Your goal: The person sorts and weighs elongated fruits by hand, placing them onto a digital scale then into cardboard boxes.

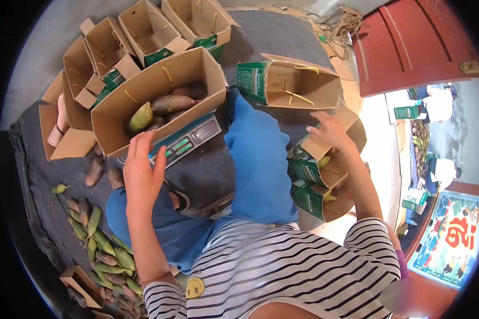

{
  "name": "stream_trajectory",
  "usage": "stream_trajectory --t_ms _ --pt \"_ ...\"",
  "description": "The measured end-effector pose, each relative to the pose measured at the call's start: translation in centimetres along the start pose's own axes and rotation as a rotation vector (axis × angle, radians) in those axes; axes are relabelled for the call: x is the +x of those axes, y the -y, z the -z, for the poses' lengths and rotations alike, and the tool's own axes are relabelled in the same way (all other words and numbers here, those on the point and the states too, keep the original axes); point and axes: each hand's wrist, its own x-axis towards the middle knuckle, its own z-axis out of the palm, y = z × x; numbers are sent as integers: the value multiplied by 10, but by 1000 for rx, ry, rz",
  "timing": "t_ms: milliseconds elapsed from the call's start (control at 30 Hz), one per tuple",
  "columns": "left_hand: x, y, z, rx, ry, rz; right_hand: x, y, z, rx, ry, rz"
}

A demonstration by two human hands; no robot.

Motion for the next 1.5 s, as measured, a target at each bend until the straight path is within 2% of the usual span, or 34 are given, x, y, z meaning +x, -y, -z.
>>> stream_trajectory --t_ms 100,133,233,267,367,467,533,667,767,867,967,1033,1100,1167,1267,1367,1433,1500 --pt "0 1 2 2 8 -12 47 13 -18 -190 -10 64" --pt "1 1 3 -1 13 -17 62 14 -28 -372 -6 61" --pt "1 1 5 4 12 -21 116 -7 -59 -496 -207 23" --pt "0 -3 9 -13 28 7 140 -27 -70 -387 -410 82" --pt "-2 -5 9 3 62 48 172 14 -30 202 -513 -225" --pt "3 -8 7 27 97 42 216 36 -6 126 -629 -143" --pt "7 -10 4 26 111 48 255 39 -5 -25 -620 -9" --pt "17 -12 -5 26 134 48 295 91 -1 -139 -695 91" --pt "22 -14 -11 33 148 48 315 120 -8 -170 -502 39" --pt "26 -13 -12 32 152 34 304 131 4 -216 -276 -78" --pt "27 -14 -9 16 152 30 301 85 19 -267 -227 -81" --pt "25 -14 -9 6 156 11 301 54 47 -212 -286 -35" --pt "24 -13 -9 1 158 -25 297 50 93 -166 -236 -69" --pt "23 -11 -9 8 155 -29 302 38 115 -155 -418 101" --pt "23 -9 -8 13 150 -25 297 51 143 -80 -390 222" --pt "21 -8 -9 24 140 -30 317 30 138 -210 -280 299" --pt "21 -8 -9 29 136 -32 350 -9 109 -209 -336 402" --pt "21 -10 -9 25 135 -37 369 -20 78 -174 -413 451"
